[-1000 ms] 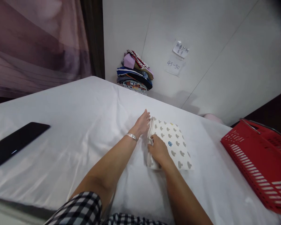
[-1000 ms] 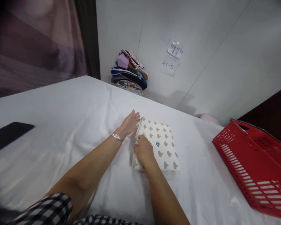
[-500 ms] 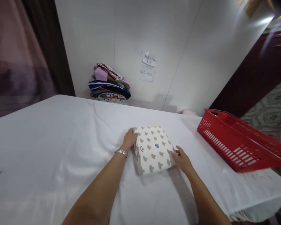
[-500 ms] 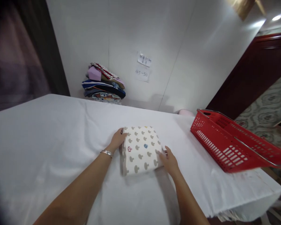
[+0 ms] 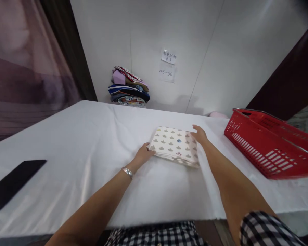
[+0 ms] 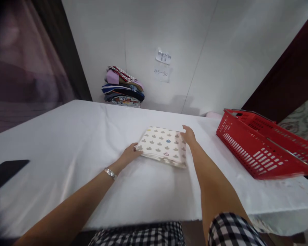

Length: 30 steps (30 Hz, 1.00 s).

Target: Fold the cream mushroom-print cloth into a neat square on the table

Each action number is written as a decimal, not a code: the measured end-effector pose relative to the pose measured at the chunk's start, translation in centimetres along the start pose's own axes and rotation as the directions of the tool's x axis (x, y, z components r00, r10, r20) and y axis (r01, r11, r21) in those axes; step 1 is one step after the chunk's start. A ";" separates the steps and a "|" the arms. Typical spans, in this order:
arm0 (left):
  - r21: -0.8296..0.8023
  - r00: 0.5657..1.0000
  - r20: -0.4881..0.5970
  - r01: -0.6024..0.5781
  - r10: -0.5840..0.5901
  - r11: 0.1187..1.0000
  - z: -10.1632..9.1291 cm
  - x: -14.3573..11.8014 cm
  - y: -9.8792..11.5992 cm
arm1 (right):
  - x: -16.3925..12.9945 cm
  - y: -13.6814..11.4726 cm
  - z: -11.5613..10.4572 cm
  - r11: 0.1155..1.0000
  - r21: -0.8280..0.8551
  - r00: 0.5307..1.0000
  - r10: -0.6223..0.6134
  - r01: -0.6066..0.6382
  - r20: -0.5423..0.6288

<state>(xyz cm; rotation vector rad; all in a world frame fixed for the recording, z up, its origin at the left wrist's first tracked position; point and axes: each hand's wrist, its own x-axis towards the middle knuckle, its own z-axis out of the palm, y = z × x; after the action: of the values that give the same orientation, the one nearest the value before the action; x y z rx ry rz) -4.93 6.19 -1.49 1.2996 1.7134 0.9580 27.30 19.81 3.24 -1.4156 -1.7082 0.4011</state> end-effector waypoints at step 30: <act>0.514 0.613 0.325 -0.754 0.720 0.410 4.7 -2.5 4.3 | -15.0 -4.9 -0.9 0.833 -0.373 0.899 -0.295 0.408 0.324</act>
<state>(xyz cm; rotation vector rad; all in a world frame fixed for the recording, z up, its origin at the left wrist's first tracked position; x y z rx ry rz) 1.48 5.11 0.72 2.6676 1.4048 0.7966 24.70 4.38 1.11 -1.3408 -2.3310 -0.0176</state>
